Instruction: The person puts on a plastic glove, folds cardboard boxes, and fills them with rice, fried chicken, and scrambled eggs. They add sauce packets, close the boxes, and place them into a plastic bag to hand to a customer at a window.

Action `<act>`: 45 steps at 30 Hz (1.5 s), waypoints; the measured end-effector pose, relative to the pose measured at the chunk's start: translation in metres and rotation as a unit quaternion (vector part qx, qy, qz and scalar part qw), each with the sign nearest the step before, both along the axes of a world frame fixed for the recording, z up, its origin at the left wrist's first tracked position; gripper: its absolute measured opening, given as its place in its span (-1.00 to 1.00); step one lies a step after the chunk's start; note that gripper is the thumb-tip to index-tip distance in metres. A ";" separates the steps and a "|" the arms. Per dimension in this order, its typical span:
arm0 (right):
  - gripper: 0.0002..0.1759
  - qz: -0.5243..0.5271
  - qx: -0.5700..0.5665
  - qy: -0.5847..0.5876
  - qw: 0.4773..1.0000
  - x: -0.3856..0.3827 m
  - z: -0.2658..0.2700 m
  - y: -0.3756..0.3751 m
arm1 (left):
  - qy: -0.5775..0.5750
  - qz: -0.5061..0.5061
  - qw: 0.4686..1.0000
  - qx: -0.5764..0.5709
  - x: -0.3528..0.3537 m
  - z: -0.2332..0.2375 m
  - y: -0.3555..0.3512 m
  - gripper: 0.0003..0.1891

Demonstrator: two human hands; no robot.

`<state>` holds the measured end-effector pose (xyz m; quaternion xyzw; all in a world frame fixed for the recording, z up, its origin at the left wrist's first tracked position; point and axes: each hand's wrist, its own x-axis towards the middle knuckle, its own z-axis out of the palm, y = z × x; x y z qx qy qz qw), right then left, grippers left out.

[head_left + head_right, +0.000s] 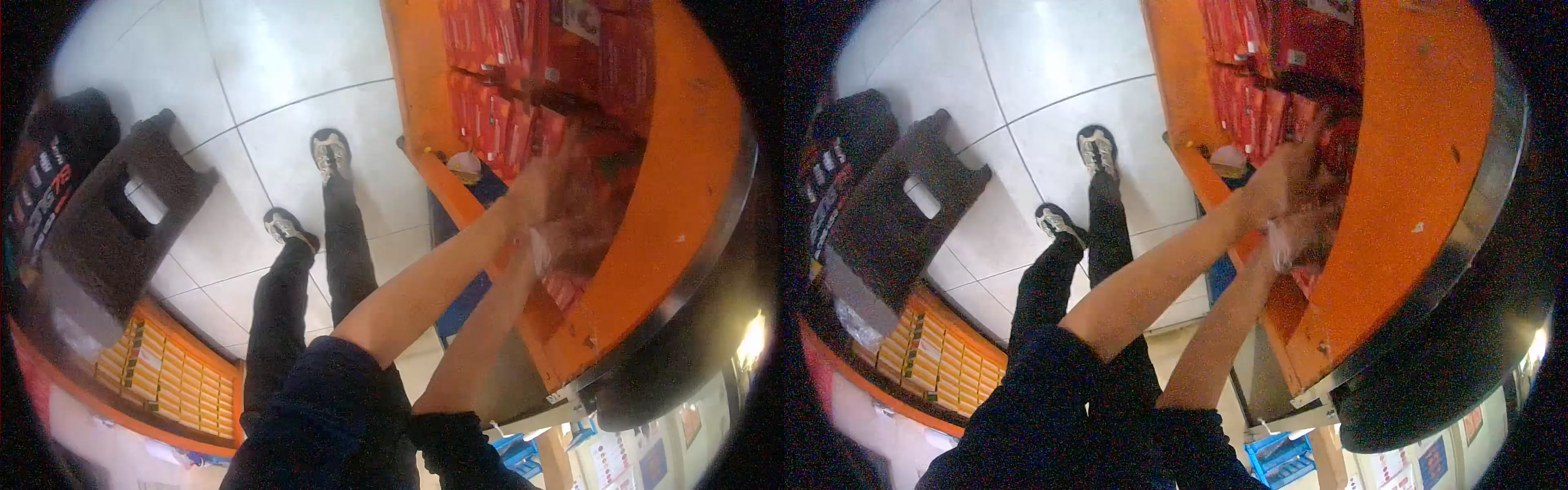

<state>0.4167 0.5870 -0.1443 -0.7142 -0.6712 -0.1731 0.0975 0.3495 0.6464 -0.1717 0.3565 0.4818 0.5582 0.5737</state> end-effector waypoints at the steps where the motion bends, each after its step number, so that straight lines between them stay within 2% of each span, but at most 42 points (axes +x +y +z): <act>1: -0.63 0.004 0.006 0.000 1.000 -0.004 0.003 -0.003 | 0.021 -0.009 1.000 -0.009 -0.006 0.003 -0.001 0.05; 3: -0.65 0.015 0.019 -0.004 1.000 -0.015 0.012 -0.012 | 0.066 -0.027 0.997 -0.027 -0.024 0.023 -0.004 0.09; 4: -0.66 0.026 0.025 -0.007 0.999 -0.021 0.017 -0.017 | 0.103 -0.006 0.994 -0.015 -0.022 0.015 -0.014 0.07; 6: -0.68 0.061 0.035 -0.003 0.998 -0.040 0.030 -0.033 | 0.109 0.041 0.990 -0.080 -0.062 0.046 -0.050 0.04; 8: -0.70 0.122 0.030 0.032 0.992 -0.066 0.047 -0.059 | 0.102 0.142 0.985 -0.014 -0.101 0.068 -0.086 0.00; 10: -0.71 0.200 -0.002 0.106 0.974 -0.096 0.074 -0.087 | 0.158 0.114 0.975 -0.108 -0.132 0.068 -0.141 -0.13; 12: -0.68 0.271 -0.061 0.212 0.937 -0.123 0.106 -0.119 | 0.131 0.174 0.957 -0.193 -0.171 0.081 -0.203 -0.28; 13: -0.64 0.301 -0.106 0.277 0.906 -0.139 0.126 -0.132 | 0.206 0.279 0.922 -0.171 -0.184 0.073 -0.238 -0.34; 14: -0.63 0.312 -0.199 0.303 0.878 -0.167 0.176 -0.135 | 0.177 0.262 0.883 -0.347 -0.223 0.121 -0.270 -0.45; 15: -0.62 0.341 -0.299 0.324 0.830 -0.192 0.227 -0.139 | 0.137 0.326 0.875 -0.329 -0.252 0.141 -0.313 -0.49; 16: -0.63 0.320 -0.284 0.473 0.770 -0.210 0.243 -0.156 | 0.158 0.353 0.864 -0.322 -0.278 0.163 -0.354 -0.49; 18: -0.66 0.301 -0.370 0.591 0.651 -0.258 0.300 -0.166 | 0.171 0.419 0.831 -0.324 -0.324 0.209 -0.438 -0.46; 19: -0.68 0.356 -0.404 0.594 0.597 -0.258 0.328 -0.152 | 0.154 0.450 0.817 -0.326 -0.340 0.236 -0.477 -0.43; 20: -0.70 0.406 -0.440 0.595 0.536 -0.258 0.353 -0.136 | 0.122 0.487 0.799 -0.331 -0.311 0.260 -0.485 -0.42; 21: -0.71 0.478 -0.431 0.635 0.427 -0.261 0.350 -0.130 | 0.098 0.518 0.783 -0.330 -0.312 0.290 -0.510 -0.41; 22: -0.65 0.456 -0.590 0.534 0.400 -0.243 0.332 -0.103 | 0.097 0.547 0.769 -0.317 -0.299 0.305 -0.538 -0.36; 23: -0.42 0.438 -0.718 0.389 0.377 -0.226 0.313 -0.076 | 0.083 0.567 0.740 -0.352 -0.280 0.334 -0.553 -0.38; 24: -0.45 0.470 -0.748 0.286 0.370 -0.239 0.334 -0.077 | 0.067 0.573 0.718 -0.389 -0.266 0.370 -0.579 -0.40; 26: -0.51 0.575 -0.716 0.180 0.353 -0.260 0.390 -0.101 | 0.047 0.555 0.772 -0.308 -0.219 0.422 -0.642 -0.40; 28: -0.58 0.704 -0.629 0.132 0.303 -0.295 0.446 -0.135 | -0.024 0.572 0.746 -0.339 -0.203 0.450 -0.692 -0.41; 30: -0.63 0.835 -0.494 0.131 0.204 -0.303 0.479 -0.186 | -0.099 0.644 0.690 -0.317 -0.139 0.485 -0.732 -0.42; 32: -0.69 0.911 -0.369 0.150 0.106 -0.318 0.488 -0.243 | -0.112 0.722 0.611 -0.305 -0.085 0.480 -0.766 -0.52; 35: -0.47 0.713 -0.620 -0.084 0.318 -0.345 0.408 -0.339 | -0.203 0.844 0.425 -0.257 -0.005 0.413 -0.810 -0.54; 37: -0.83 0.580 -0.768 0.137 0.236 -0.353 0.410 -0.432 | -0.213 0.894 0.333 -0.209 0.028 0.390 -0.828 -0.56; 39: -0.84 0.743 -0.634 0.064 0.204 -0.377 0.441 -0.502 | -0.224 0.932 0.239 -0.154 0.033 0.386 -0.850 -0.57; 40: -0.86 0.730 -0.654 0.040 0.196 -0.390 0.422 -0.532 | -0.230 0.946 0.192 -0.126 0.028 0.384 -0.857 -0.57; 41: -0.87 0.743 -0.645 0.025 0.174 -0.400 0.426 -0.562 | -0.236 0.956 0.143 -0.098 0.028 0.384 -0.866 -0.58; 42: -0.88 0.756 -0.636 0.010 0.153 -0.409 0.430 -0.592 | -0.241 0.958 0.142 -0.068 0.030 0.366 -0.885 -0.54; 43: -0.89 0.795 -0.596 0.005 0.118 -0.421 0.459 -0.634 | -0.225 0.963 0.130 -0.068 0.025 0.363 -0.901 -0.53; 45: -0.88 0.792 -0.604 0.024 0.082 -0.443 0.472 -0.707 | -0.190 0.973 0.113 -0.067 -0.010 0.369 -0.947 -0.51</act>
